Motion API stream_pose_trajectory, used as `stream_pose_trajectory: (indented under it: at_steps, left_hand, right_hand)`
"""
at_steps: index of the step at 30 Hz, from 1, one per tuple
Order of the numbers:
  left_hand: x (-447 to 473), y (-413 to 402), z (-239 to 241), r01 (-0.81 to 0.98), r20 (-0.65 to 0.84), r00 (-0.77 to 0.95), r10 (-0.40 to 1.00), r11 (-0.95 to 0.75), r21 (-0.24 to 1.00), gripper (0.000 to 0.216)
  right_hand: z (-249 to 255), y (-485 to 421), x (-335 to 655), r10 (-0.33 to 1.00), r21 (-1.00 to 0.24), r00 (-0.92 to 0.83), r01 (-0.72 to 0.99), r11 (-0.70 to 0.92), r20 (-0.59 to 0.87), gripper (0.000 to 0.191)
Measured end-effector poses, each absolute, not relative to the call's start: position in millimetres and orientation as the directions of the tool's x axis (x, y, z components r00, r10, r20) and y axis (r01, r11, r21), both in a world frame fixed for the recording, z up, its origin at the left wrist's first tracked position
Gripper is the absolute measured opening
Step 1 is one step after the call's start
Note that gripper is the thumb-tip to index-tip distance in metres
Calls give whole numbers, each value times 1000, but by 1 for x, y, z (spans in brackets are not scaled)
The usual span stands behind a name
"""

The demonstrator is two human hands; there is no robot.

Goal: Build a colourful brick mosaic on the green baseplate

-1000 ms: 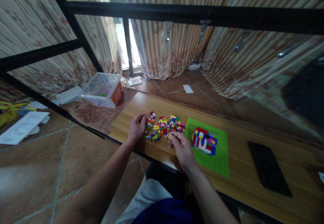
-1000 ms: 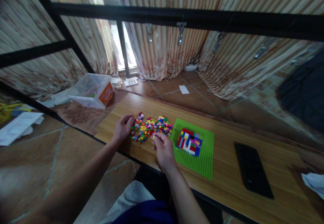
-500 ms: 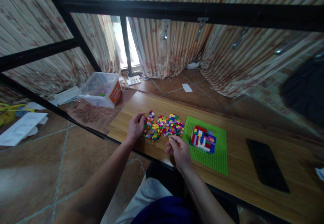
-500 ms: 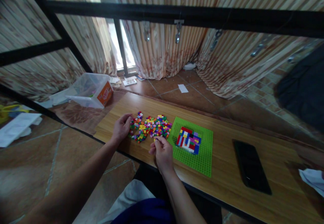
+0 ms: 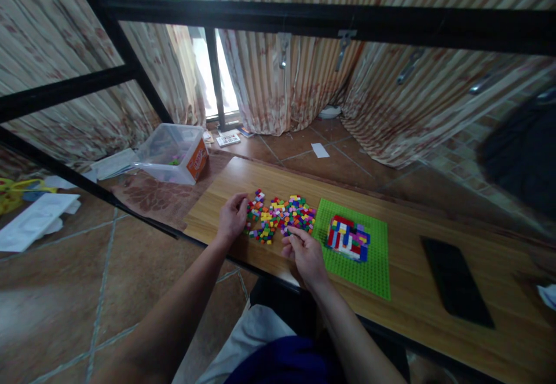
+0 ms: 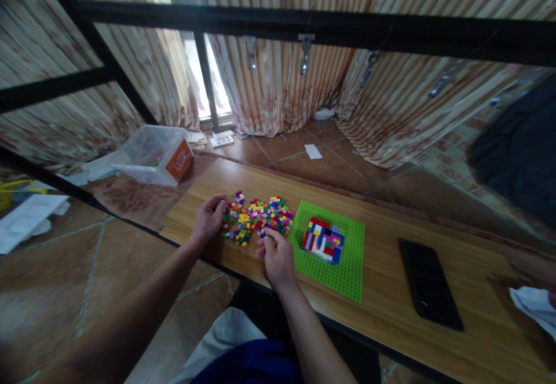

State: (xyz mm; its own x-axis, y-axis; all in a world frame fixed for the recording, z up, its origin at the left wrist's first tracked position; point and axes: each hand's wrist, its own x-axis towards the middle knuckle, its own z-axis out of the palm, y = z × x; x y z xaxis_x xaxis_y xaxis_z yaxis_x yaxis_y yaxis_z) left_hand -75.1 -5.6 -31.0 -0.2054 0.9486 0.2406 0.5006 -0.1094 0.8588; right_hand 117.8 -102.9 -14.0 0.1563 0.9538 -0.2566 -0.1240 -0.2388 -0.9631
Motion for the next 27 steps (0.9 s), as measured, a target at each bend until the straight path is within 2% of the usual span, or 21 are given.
stream_pose_trajectory:
  at_steps: [8,13,20,27]
  left_hand:
    - [-77,-5,-34,502,250,-191,949,-124,856,28]
    - [-78,-3,-38,480,238,-198,951,-118,869,29]
    - [-77,-4,-36,489,227,-213,950,-98,867,31]
    - [-77,-4,-31,506,208,-209,955,-77,859,33]
  right_hand:
    - [-6,-105,119,952,-969,218,-173,-177,-213,36]
    - [11,-115,137,935,-950,263,-264,-167,-237,35]
    - [29,-133,189,878,-920,411,-385,-77,-246,30]
    - [12,-154,245,784,-959,584,-278,-50,-210,37]
